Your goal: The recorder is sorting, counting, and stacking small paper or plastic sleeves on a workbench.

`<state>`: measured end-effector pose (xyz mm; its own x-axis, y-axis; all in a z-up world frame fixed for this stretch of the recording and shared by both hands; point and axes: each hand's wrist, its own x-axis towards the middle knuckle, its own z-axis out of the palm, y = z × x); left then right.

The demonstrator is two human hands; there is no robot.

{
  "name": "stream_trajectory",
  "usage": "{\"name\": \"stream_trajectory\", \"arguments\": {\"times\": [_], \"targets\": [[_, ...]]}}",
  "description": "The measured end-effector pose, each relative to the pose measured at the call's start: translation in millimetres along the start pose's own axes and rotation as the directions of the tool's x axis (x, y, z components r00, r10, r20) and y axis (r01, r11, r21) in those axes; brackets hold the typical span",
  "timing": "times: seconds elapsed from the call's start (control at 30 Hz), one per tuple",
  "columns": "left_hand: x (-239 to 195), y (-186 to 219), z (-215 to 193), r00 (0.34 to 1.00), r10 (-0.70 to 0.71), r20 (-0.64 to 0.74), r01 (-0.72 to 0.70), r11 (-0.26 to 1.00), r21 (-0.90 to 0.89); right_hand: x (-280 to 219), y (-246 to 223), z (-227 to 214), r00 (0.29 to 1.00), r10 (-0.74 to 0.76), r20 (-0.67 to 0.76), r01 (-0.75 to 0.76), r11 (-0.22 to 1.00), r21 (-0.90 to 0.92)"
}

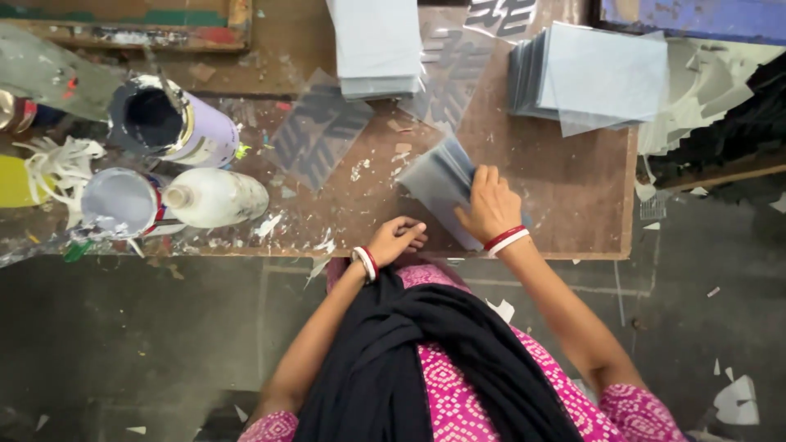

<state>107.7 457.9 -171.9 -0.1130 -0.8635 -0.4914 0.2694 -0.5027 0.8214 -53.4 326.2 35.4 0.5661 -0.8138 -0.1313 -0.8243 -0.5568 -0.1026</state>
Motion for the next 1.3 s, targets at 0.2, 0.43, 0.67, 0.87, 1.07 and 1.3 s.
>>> {"name": "stream_trajectory", "arguments": {"times": [0.2,0.43,0.67,0.87,1.07,1.3], "targets": [[14.9,-27.6,14.6,0.997,0.057,-0.052,-0.065,0.984,-0.165,-7.1,-0.2,7.8,0.997,-0.051,-0.064,0.054,0.997,0.052],[12.7,-1.6,23.0,0.984,0.087,-0.158,-0.134,0.941,-0.312,1.8,2.0,-16.9,0.997,0.049,0.066,-0.059,0.983,0.172],[-78.2,102.4,34.6,0.964,0.245,-0.104,-0.25,0.701,-0.667,-37.6,-31.8,-28.4,0.978,0.014,-0.206,0.105,0.824,0.557],[-121.9,139.1,23.5,0.925,0.377,-0.039,-0.286,0.628,-0.723,-61.8,-45.5,-24.5,0.99,-0.128,-0.051,0.073,0.173,0.982],[-126.0,153.4,18.8,0.871,0.448,-0.202,-0.417,0.458,-0.785,-64.6,-56.8,-38.7,0.955,-0.29,0.06,-0.13,-0.23,0.964],[-132.2,149.2,31.8,0.822,0.547,-0.157,-0.336,0.243,-0.91,-60.7,-27.1,-12.4,0.935,-0.352,0.034,-0.185,-0.405,0.895]]}}
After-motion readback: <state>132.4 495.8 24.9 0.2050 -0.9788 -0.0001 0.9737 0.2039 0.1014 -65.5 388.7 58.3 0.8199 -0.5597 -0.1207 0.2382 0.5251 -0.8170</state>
